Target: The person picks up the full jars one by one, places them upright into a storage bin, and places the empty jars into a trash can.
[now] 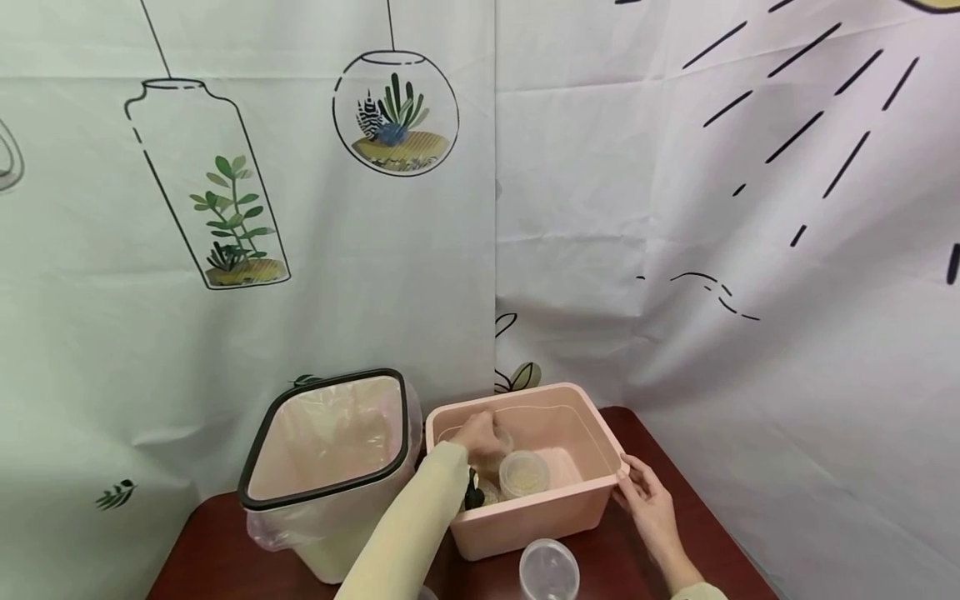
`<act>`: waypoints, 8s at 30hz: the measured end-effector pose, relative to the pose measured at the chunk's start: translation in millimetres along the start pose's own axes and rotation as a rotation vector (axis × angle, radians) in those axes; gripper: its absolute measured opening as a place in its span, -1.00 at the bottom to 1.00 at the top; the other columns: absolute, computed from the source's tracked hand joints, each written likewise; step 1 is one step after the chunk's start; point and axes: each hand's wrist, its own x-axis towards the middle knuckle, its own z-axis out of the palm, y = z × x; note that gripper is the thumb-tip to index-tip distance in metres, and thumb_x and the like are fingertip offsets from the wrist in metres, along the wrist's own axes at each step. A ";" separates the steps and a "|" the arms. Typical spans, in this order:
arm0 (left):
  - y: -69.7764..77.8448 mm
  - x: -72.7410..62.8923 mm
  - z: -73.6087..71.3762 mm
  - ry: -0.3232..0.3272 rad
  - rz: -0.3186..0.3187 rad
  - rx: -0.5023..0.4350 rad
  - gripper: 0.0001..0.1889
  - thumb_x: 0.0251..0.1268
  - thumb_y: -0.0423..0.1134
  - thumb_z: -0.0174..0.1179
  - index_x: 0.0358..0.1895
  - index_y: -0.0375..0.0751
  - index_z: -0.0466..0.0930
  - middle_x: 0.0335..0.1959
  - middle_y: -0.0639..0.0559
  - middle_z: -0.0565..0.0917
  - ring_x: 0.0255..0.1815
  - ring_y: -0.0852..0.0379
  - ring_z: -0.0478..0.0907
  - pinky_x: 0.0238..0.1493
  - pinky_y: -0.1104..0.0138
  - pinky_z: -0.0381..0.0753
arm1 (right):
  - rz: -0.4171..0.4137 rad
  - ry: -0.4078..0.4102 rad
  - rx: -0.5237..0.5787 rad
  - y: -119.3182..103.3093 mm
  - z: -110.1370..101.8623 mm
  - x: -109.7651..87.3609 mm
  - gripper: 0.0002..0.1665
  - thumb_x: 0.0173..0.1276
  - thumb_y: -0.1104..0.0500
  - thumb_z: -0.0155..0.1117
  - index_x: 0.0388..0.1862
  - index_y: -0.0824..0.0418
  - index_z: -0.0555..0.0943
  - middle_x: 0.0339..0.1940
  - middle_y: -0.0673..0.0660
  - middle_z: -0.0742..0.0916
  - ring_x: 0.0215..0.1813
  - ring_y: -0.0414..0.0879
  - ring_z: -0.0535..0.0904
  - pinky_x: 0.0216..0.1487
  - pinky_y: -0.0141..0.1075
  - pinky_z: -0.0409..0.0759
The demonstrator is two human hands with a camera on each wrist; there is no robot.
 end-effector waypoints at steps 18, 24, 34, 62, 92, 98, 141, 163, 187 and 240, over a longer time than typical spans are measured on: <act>37.8 -23.0 -33.2 0.001 -0.021 -0.183 -0.61 0.25 -0.22 0.20 0.05 -0.40 0.47 0.00 -0.19 0.54 0.01 -0.05 0.49 -0.02 0.10 0.49 | 0.077 0.066 -0.098 24.9 -1.4 9.7 -0.45 0.28 -0.02 0.25 0.26 -0.04 0.43 0.04 0.14 0.54 -0.02 -0.14 0.59 -0.23 -0.32 0.60; 53.2 -32.3 -43.3 0.018 0.019 -0.139 -0.60 0.27 -0.15 0.18 0.03 -0.40 0.51 -0.07 -0.16 0.58 -0.07 -0.02 0.54 -0.11 0.15 0.53 | 0.005 0.010 -0.082 -26.8 14.1 -5.3 -0.48 0.32 0.06 0.21 0.25 0.09 0.44 -0.02 0.13 0.58 -0.10 -0.26 0.60 -0.28 -0.38 0.60; 84.4 -64.5 -56.4 0.094 0.060 -0.104 -0.62 0.26 -0.07 0.17 0.01 -0.28 0.54 -0.03 -0.16 0.58 -0.02 -0.05 0.51 -0.08 0.17 0.51 | 0.110 0.005 -0.262 -125.7 46.3 -36.2 -0.51 0.41 0.15 0.09 0.23 0.36 0.38 0.12 0.41 0.49 -0.18 -0.52 0.47 -0.23 -0.55 0.51; 92.0 -197.5 -89.2 0.390 0.385 -0.007 -0.60 0.25 -0.06 0.19 0.08 -0.18 0.54 0.10 -0.05 0.49 0.15 0.03 0.43 0.09 0.12 0.43 | -0.195 0.041 -0.387 -177.0 76.2 -81.3 -0.60 0.28 0.33 0.21 0.12 0.29 0.52 0.11 0.12 0.49 0.10 -0.35 0.38 -0.03 -0.59 0.41; 13.8 -286.1 -118.2 0.867 0.279 0.274 -0.55 -0.03 -0.31 0.41 0.00 -0.27 0.55 0.09 -0.25 0.46 0.14 -0.26 0.35 0.00 -0.09 0.39 | -0.464 -0.183 -0.406 -145.1 93.8 -152.2 -0.47 -0.05 0.54 0.37 -0.01 0.35 0.58 0.03 0.25 0.55 0.06 -0.32 0.47 -0.05 -0.55 0.45; -6.8 -293.7 -123.6 0.922 0.173 0.304 -0.55 -0.06 -0.32 0.42 -0.03 -0.34 0.55 0.14 -0.34 0.38 0.19 -0.32 0.24 -0.05 -0.16 0.37 | -0.461 -0.217 -0.458 -135.3 92.3 -158.3 -0.45 -0.06 0.43 0.45 0.00 0.22 0.60 0.05 0.18 0.55 0.06 -0.36 0.45 -0.13 -0.57 0.46; -49.5 -289.0 -125.0 1.177 -0.066 0.078 -0.61 -0.25 -0.13 0.53 -0.37 -0.32 0.64 0.09 -0.37 0.47 0.12 -0.31 0.39 0.00 -0.18 0.34 | -0.734 -0.282 -0.116 -195.6 111.6 -122.9 -0.27 -0.35 0.68 0.40 -0.02 0.57 0.49 -0.06 0.51 0.51 0.10 -0.06 0.49 -0.08 -0.46 0.51; -52.8 -291.4 -121.4 1.192 -0.058 0.029 -0.65 -0.24 -0.17 0.53 -0.37 -0.27 0.63 0.12 -0.32 0.46 0.17 -0.24 0.38 -0.01 -0.12 0.40 | -0.842 -0.248 0.235 -249.1 186.0 -67.4 -0.39 -0.01 0.48 0.41 0.00 0.69 0.36 0.09 0.61 0.36 0.20 0.19 0.38 0.07 -0.24 0.48; -55.6 -287.9 -113.6 1.236 -0.011 0.025 -0.63 -0.19 -0.24 0.51 -0.29 -0.33 0.62 0.15 -0.31 0.43 0.18 -0.24 0.36 -0.01 -0.12 0.39 | -0.792 -0.251 0.086 -269.3 296.8 -65.4 -0.43 -0.11 0.63 0.35 -0.05 0.60 0.40 0.05 0.57 0.41 0.10 0.23 0.45 -0.03 -0.12 0.54; -56.4 -288.7 -114.7 1.230 -0.054 0.002 -0.63 -0.16 -0.14 0.50 -0.26 -0.25 0.64 0.18 -0.22 0.44 0.19 -0.19 0.37 0.05 -0.07 0.39 | -0.943 -0.389 -0.292 -195.4 319.0 -55.5 -0.64 0.12 0.38 0.31 -0.05 0.31 0.56 -0.02 0.19 0.59 -0.23 -0.04 0.57 -0.20 -0.37 0.53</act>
